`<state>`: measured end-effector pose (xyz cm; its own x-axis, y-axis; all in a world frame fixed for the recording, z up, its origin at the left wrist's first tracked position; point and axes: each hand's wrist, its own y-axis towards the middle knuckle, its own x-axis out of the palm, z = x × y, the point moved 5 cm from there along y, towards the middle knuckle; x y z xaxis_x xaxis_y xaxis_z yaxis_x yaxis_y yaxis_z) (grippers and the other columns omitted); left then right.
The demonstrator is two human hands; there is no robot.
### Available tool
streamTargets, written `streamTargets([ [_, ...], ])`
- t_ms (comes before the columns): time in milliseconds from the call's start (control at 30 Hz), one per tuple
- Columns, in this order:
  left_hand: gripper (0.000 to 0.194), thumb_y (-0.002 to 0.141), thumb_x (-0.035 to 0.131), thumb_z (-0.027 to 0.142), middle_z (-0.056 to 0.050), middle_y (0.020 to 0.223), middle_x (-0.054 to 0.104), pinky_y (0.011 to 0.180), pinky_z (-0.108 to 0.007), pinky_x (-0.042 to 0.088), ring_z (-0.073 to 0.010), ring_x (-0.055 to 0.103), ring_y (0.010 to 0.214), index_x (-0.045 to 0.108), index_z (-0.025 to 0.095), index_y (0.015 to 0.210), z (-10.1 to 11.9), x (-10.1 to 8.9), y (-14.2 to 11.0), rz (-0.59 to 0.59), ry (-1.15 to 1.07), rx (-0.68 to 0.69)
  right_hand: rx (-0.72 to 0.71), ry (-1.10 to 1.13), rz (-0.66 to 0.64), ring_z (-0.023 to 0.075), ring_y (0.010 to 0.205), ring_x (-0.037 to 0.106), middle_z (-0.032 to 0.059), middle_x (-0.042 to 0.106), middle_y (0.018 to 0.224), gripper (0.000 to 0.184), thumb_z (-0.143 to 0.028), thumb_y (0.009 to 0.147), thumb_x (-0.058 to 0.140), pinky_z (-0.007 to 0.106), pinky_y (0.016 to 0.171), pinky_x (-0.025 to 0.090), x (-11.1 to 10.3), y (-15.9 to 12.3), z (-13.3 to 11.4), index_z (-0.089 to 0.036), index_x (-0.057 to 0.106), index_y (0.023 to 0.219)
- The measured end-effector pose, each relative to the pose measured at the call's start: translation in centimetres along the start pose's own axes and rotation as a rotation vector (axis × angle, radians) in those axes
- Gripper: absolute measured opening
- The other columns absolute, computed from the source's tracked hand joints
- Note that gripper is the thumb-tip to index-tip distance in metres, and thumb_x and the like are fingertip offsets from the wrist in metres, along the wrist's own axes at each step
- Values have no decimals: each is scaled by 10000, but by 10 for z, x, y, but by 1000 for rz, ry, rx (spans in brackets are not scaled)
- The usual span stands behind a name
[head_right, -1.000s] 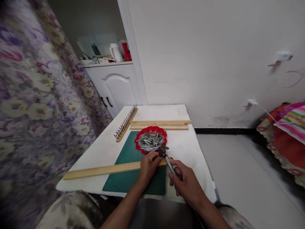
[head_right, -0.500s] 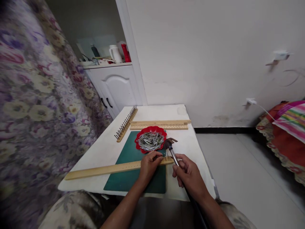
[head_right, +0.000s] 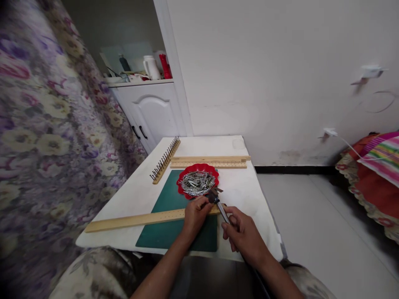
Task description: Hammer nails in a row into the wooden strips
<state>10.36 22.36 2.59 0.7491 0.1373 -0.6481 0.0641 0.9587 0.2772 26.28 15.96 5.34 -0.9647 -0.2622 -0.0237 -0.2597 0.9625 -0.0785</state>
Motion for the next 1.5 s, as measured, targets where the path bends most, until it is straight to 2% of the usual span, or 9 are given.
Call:
streamTargets([
  [133,173,798,532,258,15,671,589,581,-208,334,-118,523,641,619,185,668,-1,1,0,-3,-8,14,-25,-9,4,69,339,416,-65,557,592,382,-332,811,545,186,344,339,0,-1,-4,-213,526,1173],
  [333,164,800,538,251,17,681,595,579,-205,335,-116,528,640,617,186,672,-1,-1,-2,-5,12,16,-27,-8,-21,64,342,409,-57,557,596,373,-322,828,538,179,343,310,3,-1,-1,-193,524,1178],
  [667,96,776,559,184,-6,797,645,685,-228,413,-142,579,754,654,196,789,-2,-2,-1,-30,-51,48,-85,124,99,68,332,386,-42,586,605,378,-393,822,586,195,357,287,-15,6,-3,-189,516,1132],
  [767,106,790,549,192,-17,802,641,704,-235,427,-149,583,767,653,191,811,-2,-11,-5,-25,-86,71,-94,141,103,64,337,390,-41,586,603,362,-374,833,579,193,360,299,-17,8,-2,-178,514,1131],
  [900,144,833,498,205,-26,822,642,716,-244,437,-155,585,784,641,191,841,-6,-32,-5,16,-75,83,-104,151,127,58,338,393,-43,579,598,357,-370,831,587,188,354,307,-21,10,-1,-172,520,1119],
  [1000,157,843,476,195,-33,821,636,708,-248,433,-153,579,769,632,184,831,-8,-47,8,49,9,108,-114,152,151,62,341,404,-42,581,601,350,-376,835,584,189,352,322,-25,14,1,-175,522,1114],
  [1067,143,828,486,170,-38,831,638,722,-251,427,-155,580,788,627,178,806,-8,-50,23,43,109,126,-121,152,160,62,343,407,-39,584,602,350,-375,837,584,187,347,324,-27,16,2,-173,519,1115],
  [1267,132,798,516,160,-48,909,662,716,-254,418,-176,600,851,643,191,815,-15,-28,68,-139,498,31,-119,151,157,58,345,414,-41,581,604,341,-362,844,580,180,346,325,-25,21,6,-168,516,1117],
  [1500,137,784,535,192,-71,954,669,736,-278,433,-207,611,889,665,196,829,-25,-16,82,-184,593,-43,-110,139,130,57,343,408,-41,582,592,318,-348,846,578,180,350,313,-21,20,4,-168,516,1101],
])
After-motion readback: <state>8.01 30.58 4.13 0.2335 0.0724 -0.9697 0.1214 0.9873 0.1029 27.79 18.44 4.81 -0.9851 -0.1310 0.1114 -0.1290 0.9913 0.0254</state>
